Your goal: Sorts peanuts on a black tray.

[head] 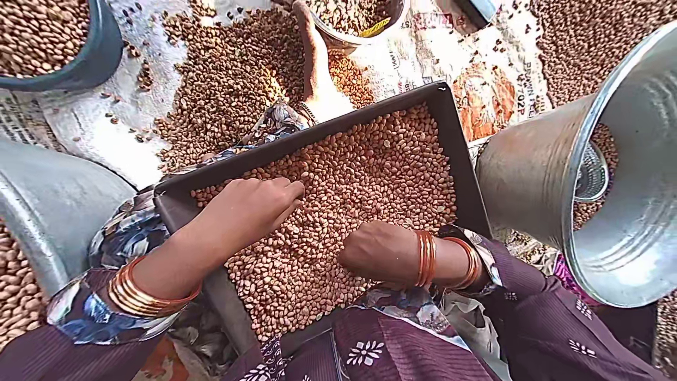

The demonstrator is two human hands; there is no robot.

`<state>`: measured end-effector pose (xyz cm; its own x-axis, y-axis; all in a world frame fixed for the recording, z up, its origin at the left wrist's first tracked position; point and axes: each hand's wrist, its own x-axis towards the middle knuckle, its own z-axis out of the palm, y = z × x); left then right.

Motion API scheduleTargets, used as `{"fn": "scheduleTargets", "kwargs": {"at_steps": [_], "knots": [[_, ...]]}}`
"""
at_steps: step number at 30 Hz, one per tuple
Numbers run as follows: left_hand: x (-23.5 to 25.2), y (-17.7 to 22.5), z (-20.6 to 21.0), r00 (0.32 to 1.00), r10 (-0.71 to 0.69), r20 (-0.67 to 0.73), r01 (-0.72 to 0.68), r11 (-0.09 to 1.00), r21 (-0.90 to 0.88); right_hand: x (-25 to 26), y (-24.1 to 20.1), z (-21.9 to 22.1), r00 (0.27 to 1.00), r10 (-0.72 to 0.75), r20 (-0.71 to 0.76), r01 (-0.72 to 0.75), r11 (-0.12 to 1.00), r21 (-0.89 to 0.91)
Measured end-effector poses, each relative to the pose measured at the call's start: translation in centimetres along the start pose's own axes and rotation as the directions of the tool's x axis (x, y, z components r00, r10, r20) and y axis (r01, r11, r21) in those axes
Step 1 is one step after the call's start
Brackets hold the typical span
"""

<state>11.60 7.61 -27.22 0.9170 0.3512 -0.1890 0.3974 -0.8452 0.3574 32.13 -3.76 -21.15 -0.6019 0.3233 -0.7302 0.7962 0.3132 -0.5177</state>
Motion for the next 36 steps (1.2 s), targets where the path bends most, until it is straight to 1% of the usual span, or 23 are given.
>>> {"fn": "scheduleTargets", "kwargs": {"at_steps": [2,3,4,5,6,7,8,9,10,12,14,16,18,20,22,24,26,27,29,30,31,33,36], "knots": [[0.0,-0.1,0.0,1.000,-0.002,-0.010,0.002,1.000,-0.001,-0.5,1.0,-0.5,0.994,-0.026,-0.108,0.031,0.998,0.051],[0.0,0.0,0.0,1.000,-0.007,-0.009,0.007,1.000,-0.003,-1.0,1.8,-0.6,0.964,-0.068,-0.257,0.089,0.994,0.070],[0.0,0.0,-0.1,1.000,-0.010,-0.014,0.010,1.000,-0.007,-1.5,2.5,-0.8,0.882,-0.100,-0.460,0.160,0.983,0.094],[0.0,0.1,-0.2,1.000,-0.017,-0.013,0.017,1.000,-0.017,-2.1,2.9,-1.2,0.731,-0.088,-0.677,0.213,0.971,0.104],[0.0,0.2,-0.4,0.999,-0.034,0.007,0.034,0.999,-0.029,-2.7,3.1,-1.9,0.546,-0.018,-0.837,0.201,0.973,0.110],[0.0,0.2,-0.5,0.998,-0.047,0.033,0.049,0.998,-0.044,-3.5,3.3,-2.5,0.384,0.075,-0.920,0.105,0.987,0.124],[0.0,0.1,-0.4,0.998,-0.051,0.042,0.053,0.998,-0.046,-4.5,3.7,-3.0,0.265,0.175,-0.948,-0.039,0.985,0.171],[0.0,0.0,-0.3,0.998,-0.056,0.042,0.058,0.997,-0.047,-5.4,4.4,-2.9,0.183,0.259,-0.948,-0.183,0.957,0.226],[0.0,0.0,-0.3,0.997,-0.060,0.043,0.062,0.997,-0.045,-6.2,5.2,-2.5,0.146,0.338,-0.930,-0.305,0.909,0.283],[-0.1,-0.2,-0.2,0.998,-0.051,0.036,0.052,0.998,-0.029,-6.8,6.8,-1.9,0.171,0.502,-0.848,-0.451,0.805,0.386],[-0.1,-0.1,-0.3,0.999,-0.029,0.020,0.029,1.000,-0.009,-6.1,7.6,-1.6,0.264,0.633,-0.728,-0.529,0.726,0.439],[-0.1,0.1,-0.3,1.000,-0.008,-0.029,0.009,1.000,0.023,-4.6,7.0,-1.7,0.377,0.688,-0.620,-0.572,0.700,0.428],[0.0,0.1,-0.4,0.989,0.008,-0.150,-0.002,0.999,0.043,-2.5,6.3,-1.8,0.487,0.683,-0.544,-0.560,0.722,0.406],[0.2,0.1,-1.0,0.971,-0.005,-0.239,0.012,0.999,0.031,-0.3,4.8,-2.0,0.603,0.681,-0.415,-0.577,0.732,0.362],[0.3,-0.2,-1.5,0.963,-0.030,-0.267,0.035,0.999,0.011,0.7,2.8,-1.8,0.736,0.579,-0.352,-0.491,0.814,0.311],[0.3,-0.6,-1.4,0.961,-0.045,-0.271,0.054,0.998,0.024,1.3,1.3,-1.4,0.855,0.392,-0.340,-0.316,0.913,0.259],[0.3,-0.7,-1.2,0.963,-0.055,-0.265,0.070,0.996,0.047,1.6,0.4,-0.6,0.914,0.171,-0.368,-0.092,0.971,0.222],[0.3,-0.7,-1.1,0.964,-0.057,-0.259,0.072,0.996,0.051,1.7,0.4,-0.1,0.912,0.051,-0.407,0.037,0.978,0.205],[0.3,-0.7,-0.8,0.968,-0.050,-0.244,0.065,0.996,0.053,1.6,0.6,0.7,0.839,-0.169,-0.518,0.295,0.940,0.172],[0.3,-0.7,-0.6,0.968,-0.046,-0.245,0.060,0.997,0.048,1.5,0.7,0.8,0.787,-0.234,-0.571,0.382,0.912,0.153],[0.4,-0.8,-0.5,0.968,-0.045,-0.249,0.056,0.998,0.038,1.1,0.9,0.6,0.748,-0.255,-0.612,0.418,0.898,0.136],[0.4,-0.9,-0.4,0.968,-0.036,-0.249,0.045,0.999,0.027,0.0,1.6,-0.2,0.678,-0.182,-0.712,0.361,0.926,0.107],[0.4,-1.1,-0.4,0.970,-0.017,-0.244,0.026,0.999,0.033,-1.9,4.3,-1.2,0.502,0.025,-0.865,0.071,0.995,0.070]]}}
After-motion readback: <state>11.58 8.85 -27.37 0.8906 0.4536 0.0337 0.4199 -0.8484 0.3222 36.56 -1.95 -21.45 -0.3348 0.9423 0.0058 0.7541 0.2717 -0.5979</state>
